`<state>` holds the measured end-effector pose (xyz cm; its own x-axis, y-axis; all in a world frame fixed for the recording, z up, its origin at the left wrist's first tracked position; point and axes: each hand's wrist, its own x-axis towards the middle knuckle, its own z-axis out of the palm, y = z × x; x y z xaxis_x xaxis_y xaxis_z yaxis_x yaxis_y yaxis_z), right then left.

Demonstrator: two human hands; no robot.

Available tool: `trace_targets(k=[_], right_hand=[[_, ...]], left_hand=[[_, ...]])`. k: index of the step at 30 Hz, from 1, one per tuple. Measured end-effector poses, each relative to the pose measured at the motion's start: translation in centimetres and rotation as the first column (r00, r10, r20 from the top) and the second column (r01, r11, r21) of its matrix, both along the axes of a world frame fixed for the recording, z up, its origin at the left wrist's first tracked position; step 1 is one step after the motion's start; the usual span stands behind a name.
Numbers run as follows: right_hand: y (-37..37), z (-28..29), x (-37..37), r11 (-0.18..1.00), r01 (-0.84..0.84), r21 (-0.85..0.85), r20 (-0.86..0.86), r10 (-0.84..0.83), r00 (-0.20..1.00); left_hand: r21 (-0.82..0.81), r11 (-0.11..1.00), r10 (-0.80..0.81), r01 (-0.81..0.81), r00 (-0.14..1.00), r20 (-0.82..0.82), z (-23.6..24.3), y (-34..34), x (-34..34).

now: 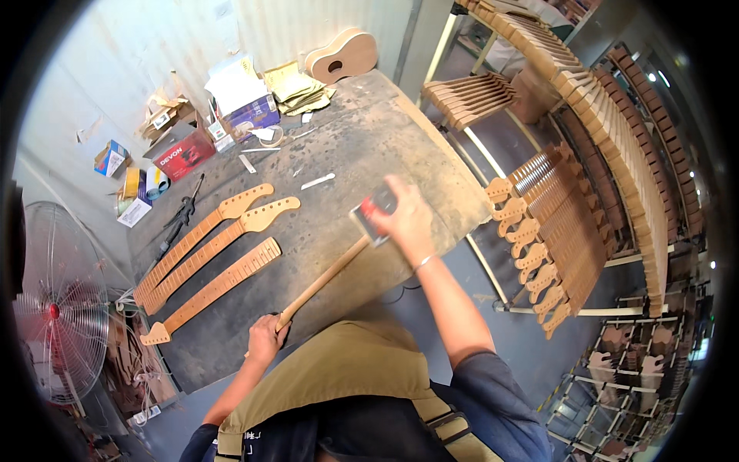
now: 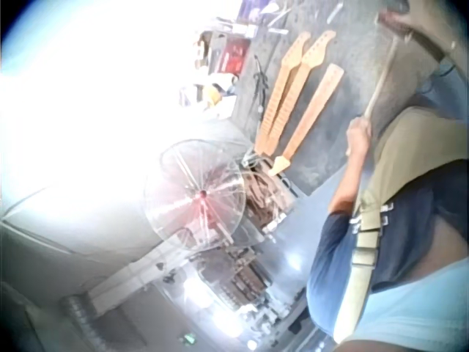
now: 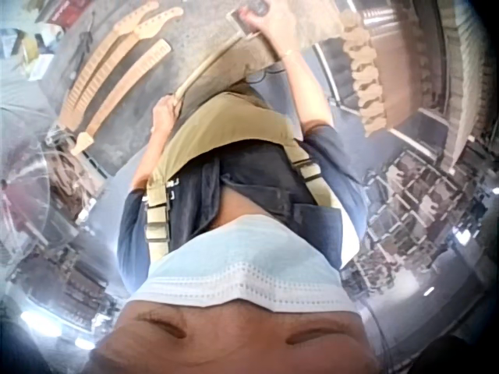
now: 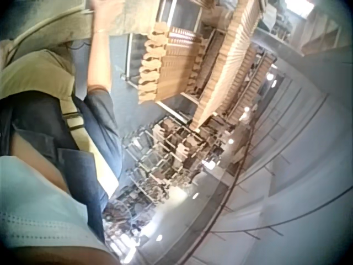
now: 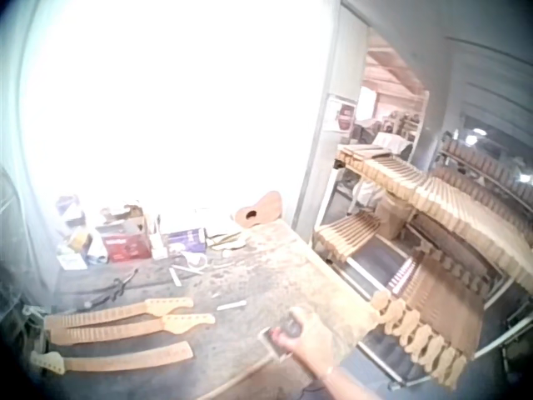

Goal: The person uses a handheld electric sander to smooth the surface of wooden guitar necks. They hold the necks with one hand and operate the sander with the other, moving it along the fretboard and edges. The person flips the necks over to sand different sides and places them on the workbench.

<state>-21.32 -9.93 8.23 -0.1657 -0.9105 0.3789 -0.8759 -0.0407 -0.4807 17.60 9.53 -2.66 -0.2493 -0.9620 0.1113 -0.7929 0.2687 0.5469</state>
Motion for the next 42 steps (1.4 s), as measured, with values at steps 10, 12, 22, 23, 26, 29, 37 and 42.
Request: trace_targets(k=[10,12,22,23,26,29,37,42], right_hand=[[0.1,0.7,-0.2,0.989,-0.14,0.048,0.002,0.141,0.99],[-1.8,0.2,-2.0,0.998,-0.059,-0.002,0.01,0.059,0.998],[-3.3,-0.5,-2.0,0.996,-0.084,-0.019,-0.096,0.082,0.992],[-3.6,-0.6,-2.5,0.998,-0.053,-0.037,-0.101,0.049,0.994],[-3.6,-0.5,-2.7,0.996,-0.004,-0.086,-0.104,-0.005,0.995],[-1.2,-0.3,-1.5,0.992,-0.114,-0.056,-0.107,0.108,0.988],[1.2,-0.7,-0.7,0.994,0.042,-0.1,-0.132,-0.055,0.99],[6.7,-0.4,6.5,0.986,-0.134,-0.102,0.001,0.135,0.991]], left_hand=[[0.032,0.999,0.011,-0.012,1.0,0.019,0.2,0.1,0.0],[0.01,1.0,0.006,-0.006,1.0,0.001,0.3,0.1,0.0],[-0.041,0.999,-0.008,0.009,1.0,0.021,-0.6,0.0,0.3],[-0.04,0.999,-0.012,0.013,1.0,0.013,-0.6,0.0,0.3],[-0.036,0.999,-0.004,0.005,1.0,0.003,-0.7,0.1,0.3],[-0.018,1.0,-0.011,0.012,1.0,0.006,-0.8,0.0,0.6],[0.011,0.999,-0.034,0.034,0.999,-0.018,-1.5,-0.3,0.7],[0.036,0.999,-0.035,0.035,0.999,-0.001,-1.6,-0.4,0.7]])
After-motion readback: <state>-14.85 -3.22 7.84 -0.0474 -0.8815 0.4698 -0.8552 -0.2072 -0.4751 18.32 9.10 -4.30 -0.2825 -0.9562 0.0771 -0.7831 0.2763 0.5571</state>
